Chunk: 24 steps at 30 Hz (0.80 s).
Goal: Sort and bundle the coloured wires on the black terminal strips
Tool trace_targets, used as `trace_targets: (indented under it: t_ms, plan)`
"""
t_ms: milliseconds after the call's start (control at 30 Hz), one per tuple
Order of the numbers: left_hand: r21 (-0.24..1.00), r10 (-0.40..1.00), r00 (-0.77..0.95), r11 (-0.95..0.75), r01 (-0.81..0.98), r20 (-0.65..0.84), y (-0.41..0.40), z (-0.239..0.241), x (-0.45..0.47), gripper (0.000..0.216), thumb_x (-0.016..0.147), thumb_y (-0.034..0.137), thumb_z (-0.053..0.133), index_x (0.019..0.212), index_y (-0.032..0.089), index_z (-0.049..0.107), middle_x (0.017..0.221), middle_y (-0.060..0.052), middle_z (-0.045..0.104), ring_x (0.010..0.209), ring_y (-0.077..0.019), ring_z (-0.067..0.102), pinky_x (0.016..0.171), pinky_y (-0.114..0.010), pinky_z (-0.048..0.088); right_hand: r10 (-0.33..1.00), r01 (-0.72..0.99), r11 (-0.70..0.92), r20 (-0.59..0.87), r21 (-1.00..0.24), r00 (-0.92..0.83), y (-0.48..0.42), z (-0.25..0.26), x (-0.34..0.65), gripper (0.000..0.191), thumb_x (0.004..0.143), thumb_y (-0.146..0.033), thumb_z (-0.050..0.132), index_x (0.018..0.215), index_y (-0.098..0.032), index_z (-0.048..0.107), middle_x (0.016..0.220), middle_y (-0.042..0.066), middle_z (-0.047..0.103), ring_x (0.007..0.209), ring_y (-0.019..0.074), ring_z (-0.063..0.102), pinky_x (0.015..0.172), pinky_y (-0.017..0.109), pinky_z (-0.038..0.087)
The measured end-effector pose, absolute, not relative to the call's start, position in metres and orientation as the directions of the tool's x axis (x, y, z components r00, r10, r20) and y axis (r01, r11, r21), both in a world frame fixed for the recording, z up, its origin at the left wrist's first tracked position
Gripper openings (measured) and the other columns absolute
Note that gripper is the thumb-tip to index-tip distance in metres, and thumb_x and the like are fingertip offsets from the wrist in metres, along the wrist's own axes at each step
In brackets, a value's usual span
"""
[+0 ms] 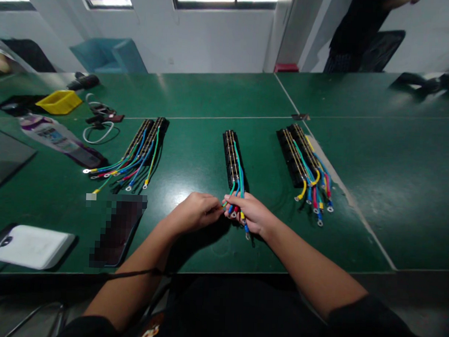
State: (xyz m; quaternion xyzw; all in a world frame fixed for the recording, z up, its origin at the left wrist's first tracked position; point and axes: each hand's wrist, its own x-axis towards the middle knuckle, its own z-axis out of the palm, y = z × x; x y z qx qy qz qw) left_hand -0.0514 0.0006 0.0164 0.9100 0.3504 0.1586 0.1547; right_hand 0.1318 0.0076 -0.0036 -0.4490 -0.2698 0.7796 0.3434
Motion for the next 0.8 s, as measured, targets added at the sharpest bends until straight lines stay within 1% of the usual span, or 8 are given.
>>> trace_targets:
  t_ms: [100, 200, 300, 400, 567, 667, 800]
  plan:
    - [0.376, 0.692, 0.702, -0.703, 0.603, 0.168, -0.0001, 0.0173, -0.0509, 0.024, 0.091, 0.027, 0.048, 0.072, 0.016, 0.056, 0.064, 0.001, 0.056, 0.057, -0.0088, 0.05, 0.055, -0.021, 0.033, 0.777, -0.303, -0.62, -0.513, -0.724, -0.365, 0.0072, -0.0003, 0.1314, 0.016, 0.087, -0.009, 0.054, 0.072, -0.011, 0.057, 0.052, 0.001, 0.059, 0.041, 0.0098, 0.059, 0.038, 0.016, 0.044]
    - [0.382, 0.701, 0.692, -0.695, 0.609, 0.173, 0.0002, 0.0161, -0.0516, 0.021, 0.089, 0.027, 0.051, 0.073, 0.016, 0.056, 0.064, 0.002, 0.056, 0.057, -0.0083, 0.05, 0.055, -0.021, 0.033, 0.779, -0.307, -0.619, -0.517, -0.723, -0.353, 0.007, 0.0008, 0.1313, 0.016, 0.088, -0.009, 0.054, 0.072, -0.011, 0.057, 0.052, 0.0, 0.059, 0.041, 0.0096, 0.059, 0.04, 0.016, 0.045]
    - [0.383, 0.7, 0.689, -0.699, 0.604, 0.189, 0.0009, 0.0136, -0.0525, 0.021, 0.088, 0.029, 0.054, 0.072, 0.016, 0.056, 0.063, 0.002, 0.055, 0.055, -0.008, 0.049, 0.054, -0.02, 0.032, 0.775, -0.297, -0.624, -0.528, -0.723, -0.346, 0.007, 0.0014, 0.131, 0.016, 0.089, -0.011, 0.053, 0.074, -0.011, 0.058, 0.051, 0.0, 0.058, 0.041, 0.009, 0.059, 0.039, 0.015, 0.044]
    - [0.389, 0.697, 0.688, -0.701, 0.597, 0.202, 0.0008, 0.0123, -0.0517, 0.02, 0.089, 0.028, 0.052, 0.073, 0.016, 0.057, 0.063, 0.002, 0.056, 0.054, -0.008, 0.049, 0.053, -0.02, 0.033, 0.778, -0.307, -0.622, -0.526, -0.721, -0.343, 0.007, 0.0013, 0.1308, 0.016, 0.089, -0.011, 0.053, 0.073, -0.011, 0.057, 0.05, -0.001, 0.058, 0.04, 0.0086, 0.058, 0.039, 0.016, 0.045]
    - [0.355, 0.697, 0.691, -0.706, 0.613, 0.192, -0.0002, 0.0144, -0.0486, 0.025, 0.092, 0.027, 0.047, 0.071, 0.016, 0.056, 0.062, 0.001, 0.055, 0.055, -0.0093, 0.05, 0.053, -0.022, 0.034, 0.786, -0.313, -0.612, -0.514, -0.727, -0.344, 0.0069, -0.0014, 0.1309, 0.016, 0.086, -0.011, 0.057, 0.07, -0.013, 0.055, 0.051, -0.001, 0.058, 0.04, 0.0087, 0.057, 0.04, 0.017, 0.046]
    - [0.377, 0.704, 0.686, -0.694, 0.613, 0.181, 0.0003, 0.0141, -0.0495, 0.024, 0.091, 0.027, 0.048, 0.073, 0.016, 0.057, 0.063, 0.0, 0.057, 0.056, -0.0092, 0.051, 0.054, -0.021, 0.035, 0.791, -0.317, -0.605, -0.504, -0.731, -0.347, 0.0071, -0.003, 0.1313, 0.015, 0.085, -0.011, 0.059, 0.071, -0.013, 0.055, 0.051, -0.001, 0.058, 0.04, 0.0085, 0.056, 0.041, 0.017, 0.047]
    - [0.424, 0.706, 0.687, -0.683, 0.594, 0.175, 0.0018, 0.0116, -0.0519, 0.019, 0.088, 0.03, 0.055, 0.077, 0.016, 0.061, 0.065, 0.001, 0.06, 0.057, -0.0092, 0.053, 0.055, -0.021, 0.036, 0.79, -0.296, -0.603, -0.503, -0.741, -0.35, 0.0072, -0.0034, 0.1316, 0.016, 0.087, -0.012, 0.056, 0.071, -0.013, 0.055, 0.049, 0.0, 0.058, 0.038, 0.0079, 0.055, 0.038, 0.016, 0.043]
